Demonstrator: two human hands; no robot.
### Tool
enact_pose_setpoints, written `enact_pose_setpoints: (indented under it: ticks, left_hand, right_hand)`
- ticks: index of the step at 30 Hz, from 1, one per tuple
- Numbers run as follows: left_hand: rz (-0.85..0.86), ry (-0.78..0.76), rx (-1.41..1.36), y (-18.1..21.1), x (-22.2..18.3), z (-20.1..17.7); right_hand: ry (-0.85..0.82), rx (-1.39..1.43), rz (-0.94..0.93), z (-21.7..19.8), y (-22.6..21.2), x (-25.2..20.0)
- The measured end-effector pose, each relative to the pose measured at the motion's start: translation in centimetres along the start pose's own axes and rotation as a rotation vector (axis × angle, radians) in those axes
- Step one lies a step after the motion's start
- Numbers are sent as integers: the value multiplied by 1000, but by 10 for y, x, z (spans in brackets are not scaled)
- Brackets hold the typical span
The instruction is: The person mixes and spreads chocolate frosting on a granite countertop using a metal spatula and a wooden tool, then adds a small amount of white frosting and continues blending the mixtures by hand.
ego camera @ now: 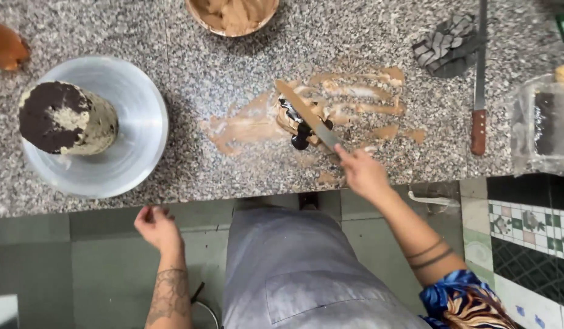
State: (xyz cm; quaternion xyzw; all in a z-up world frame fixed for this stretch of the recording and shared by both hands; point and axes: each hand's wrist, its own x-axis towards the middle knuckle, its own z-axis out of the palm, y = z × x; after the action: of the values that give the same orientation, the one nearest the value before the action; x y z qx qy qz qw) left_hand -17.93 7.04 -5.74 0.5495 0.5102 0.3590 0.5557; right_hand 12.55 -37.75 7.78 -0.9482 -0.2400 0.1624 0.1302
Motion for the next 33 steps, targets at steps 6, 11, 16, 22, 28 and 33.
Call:
enact_pose_setpoints:
  ticks: [6, 11, 16, 22, 28, 33]
  left_hand:
    - [14, 117, -17, -29, 80, -83]
    - [-249, 182, -83, -54, 111, -121]
    - [-380, 68, -17, -57, 125, -150]
    - [-453, 148, -77, -53, 140, -167]
    - [-570, 229, -141, -34, 154, -166]
    - [-604, 34, -362, 4, 165, -127]
  right_hand:
    - [125, 239, 111, 23, -9, -10]
    - [137, -138, 216, 85, -97, -24]
    - [244, -136, 392, 82, -115, -25]
    - [74, -291, 410, 91, -131, -42]
    - [438, 240, 25, 119, -48, -46]
    - [355, 427, 307, 78, 9, -35]
